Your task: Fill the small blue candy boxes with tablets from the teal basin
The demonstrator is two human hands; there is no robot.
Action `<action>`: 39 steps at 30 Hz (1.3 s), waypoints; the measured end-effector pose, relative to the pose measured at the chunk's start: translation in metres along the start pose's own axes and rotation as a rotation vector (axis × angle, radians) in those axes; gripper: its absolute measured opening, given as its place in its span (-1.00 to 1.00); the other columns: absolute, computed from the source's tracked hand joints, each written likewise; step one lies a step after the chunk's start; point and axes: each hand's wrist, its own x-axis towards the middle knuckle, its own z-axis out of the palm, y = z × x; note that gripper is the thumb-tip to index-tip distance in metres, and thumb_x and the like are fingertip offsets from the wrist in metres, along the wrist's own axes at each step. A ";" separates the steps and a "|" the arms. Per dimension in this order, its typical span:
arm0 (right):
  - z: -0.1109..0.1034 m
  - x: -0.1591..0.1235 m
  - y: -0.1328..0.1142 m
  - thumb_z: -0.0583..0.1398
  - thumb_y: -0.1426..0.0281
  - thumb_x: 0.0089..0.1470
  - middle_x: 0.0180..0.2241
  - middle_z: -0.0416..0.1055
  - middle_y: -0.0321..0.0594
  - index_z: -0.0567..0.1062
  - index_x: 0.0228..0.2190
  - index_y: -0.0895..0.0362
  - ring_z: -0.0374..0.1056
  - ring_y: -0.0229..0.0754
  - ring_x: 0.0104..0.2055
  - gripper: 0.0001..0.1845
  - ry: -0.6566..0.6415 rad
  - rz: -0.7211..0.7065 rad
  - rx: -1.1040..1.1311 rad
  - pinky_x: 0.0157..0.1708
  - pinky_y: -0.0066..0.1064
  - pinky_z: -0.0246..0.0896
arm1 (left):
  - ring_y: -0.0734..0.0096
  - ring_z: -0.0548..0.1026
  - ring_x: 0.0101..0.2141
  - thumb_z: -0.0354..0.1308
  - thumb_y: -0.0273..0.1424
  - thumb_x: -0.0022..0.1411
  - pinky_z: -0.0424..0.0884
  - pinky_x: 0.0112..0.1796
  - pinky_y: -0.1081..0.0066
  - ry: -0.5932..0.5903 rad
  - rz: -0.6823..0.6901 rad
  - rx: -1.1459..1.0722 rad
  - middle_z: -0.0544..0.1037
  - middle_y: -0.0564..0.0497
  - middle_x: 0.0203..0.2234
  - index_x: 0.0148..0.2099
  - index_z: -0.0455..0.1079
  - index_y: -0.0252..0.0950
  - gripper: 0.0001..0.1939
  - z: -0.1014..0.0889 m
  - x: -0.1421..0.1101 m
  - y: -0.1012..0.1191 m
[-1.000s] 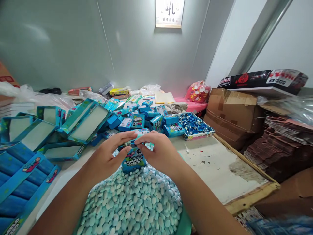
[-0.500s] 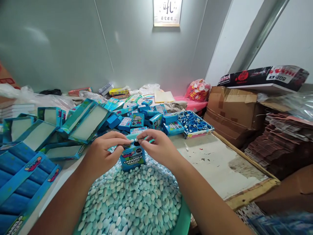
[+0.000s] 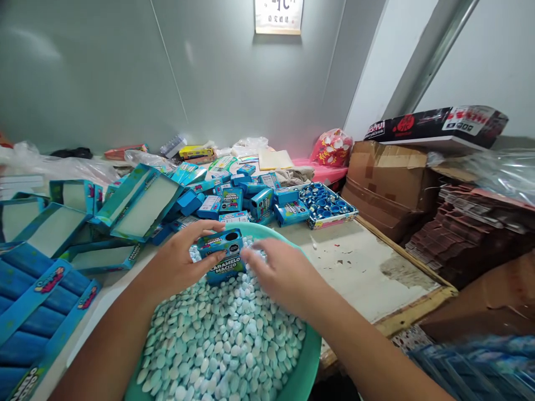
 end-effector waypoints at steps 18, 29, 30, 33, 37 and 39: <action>0.032 -0.005 -0.015 0.21 0.41 0.18 -0.18 0.53 0.00 0.54 -0.17 0.19 0.43 0.09 -0.13 -0.81 -0.270 -0.270 -0.261 -0.17 -0.16 0.29 | 0.20 0.57 0.00 0.36 -0.03 0.19 0.48 -0.08 0.38 -0.066 0.023 0.078 0.60 0.08 0.06 0.10 0.58 -0.07 -0.52 0.003 0.000 0.018; 0.018 -0.001 -0.008 0.20 0.25 0.18 -0.41 0.45 -0.25 0.54 -0.36 0.05 0.31 -0.14 -0.39 -0.83 0.057 -0.039 0.353 -0.42 -0.33 0.13 | 0.13 0.61 -0.15 0.35 0.08 0.12 0.47 -0.23 0.33 -0.035 -0.184 -0.031 0.63 0.02 0.02 0.10 0.60 -0.07 -0.43 -0.012 -0.001 0.010; 0.017 0.003 -0.010 0.21 0.23 0.17 -0.43 0.42 -0.26 0.54 -0.37 0.06 0.28 -0.17 -0.41 -0.81 0.093 -0.006 0.469 -0.44 -0.35 0.12 | 0.13 0.61 -0.16 0.36 0.08 0.11 0.47 -0.21 0.32 -0.022 -0.198 -0.039 0.64 0.01 0.01 0.09 0.60 -0.08 -0.42 -0.013 -0.003 0.011; 0.015 0.022 -0.028 0.26 0.26 0.08 -0.47 0.34 -0.29 0.52 -0.44 0.10 0.21 -0.25 -0.46 -0.82 0.200 0.027 0.823 -0.48 -0.41 0.06 | 0.22 0.60 -0.27 0.38 0.07 0.09 0.45 -0.25 0.33 0.019 -0.262 -0.062 0.65 0.00 -0.03 0.11 0.59 -0.09 -0.40 -0.016 -0.008 0.017; 0.020 0.057 -0.069 0.25 0.34 -0.07 -0.50 0.28 -0.30 0.46 -0.50 0.13 0.19 -0.28 -0.47 -0.89 0.231 -0.032 1.134 -0.52 -0.45 0.02 | 0.34 0.54 -0.39 0.37 0.02 0.09 0.39 -0.34 0.36 -0.003 -0.299 -0.066 0.67 0.05 -0.11 0.10 0.59 -0.06 -0.45 -0.017 -0.008 0.021; 0.027 0.072 -0.084 0.23 0.34 -0.10 -0.53 0.24 -0.32 0.44 -0.54 0.13 0.15 -0.30 -0.50 -0.89 0.230 -0.044 1.198 -0.54 -0.46 0.00 | 0.31 0.54 -0.36 0.37 -0.04 0.11 0.37 -0.32 0.37 -0.031 -0.280 -0.050 0.67 0.06 -0.15 0.08 0.60 -0.05 -0.51 -0.017 -0.005 0.020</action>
